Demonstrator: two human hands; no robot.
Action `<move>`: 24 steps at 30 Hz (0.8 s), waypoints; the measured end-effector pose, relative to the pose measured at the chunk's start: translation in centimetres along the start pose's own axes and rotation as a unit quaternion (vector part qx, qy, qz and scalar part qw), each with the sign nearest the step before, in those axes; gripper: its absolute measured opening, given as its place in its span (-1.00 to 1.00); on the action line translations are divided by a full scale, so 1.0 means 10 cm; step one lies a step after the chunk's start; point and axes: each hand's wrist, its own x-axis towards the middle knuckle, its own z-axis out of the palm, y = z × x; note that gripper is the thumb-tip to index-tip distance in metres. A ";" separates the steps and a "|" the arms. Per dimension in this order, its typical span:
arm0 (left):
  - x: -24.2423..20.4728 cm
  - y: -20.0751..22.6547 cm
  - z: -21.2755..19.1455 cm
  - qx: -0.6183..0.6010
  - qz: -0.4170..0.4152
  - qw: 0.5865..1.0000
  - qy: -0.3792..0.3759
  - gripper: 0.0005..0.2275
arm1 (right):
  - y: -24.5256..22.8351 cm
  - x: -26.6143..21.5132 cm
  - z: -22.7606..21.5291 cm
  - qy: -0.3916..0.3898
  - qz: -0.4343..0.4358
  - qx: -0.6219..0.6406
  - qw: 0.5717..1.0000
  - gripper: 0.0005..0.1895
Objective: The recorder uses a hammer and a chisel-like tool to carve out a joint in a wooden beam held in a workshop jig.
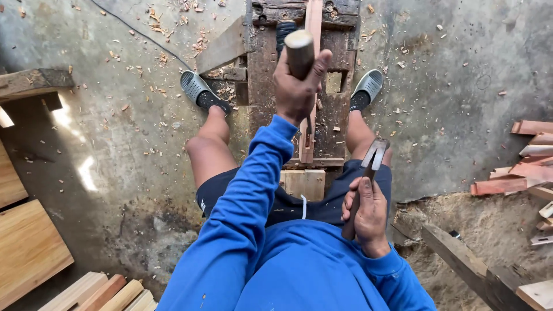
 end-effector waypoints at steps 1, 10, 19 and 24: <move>-0.04 0.05 0.02 -0.002 -0.002 1.000 -0.001 -0.52 | -0.02 0.01 0.01 0.002 0.001 -0.001 1.000 -0.59; -0.30 0.17 0.05 0.069 0.191 0.973 -0.105 -0.53 | -0.39 0.13 0.10 -0.014 -0.014 -0.025 0.999 -0.56; -0.09 0.11 0.16 0.097 0.071 0.987 -0.105 -0.71 | -2.04 0.54 0.29 -0.182 -0.286 -0.141 0.930 -0.65; -0.08 0.11 0.22 0.105 0.038 0.992 -0.062 -0.69 | -2.26 1.09 0.47 -0.148 -0.389 -0.376 0.828 -0.71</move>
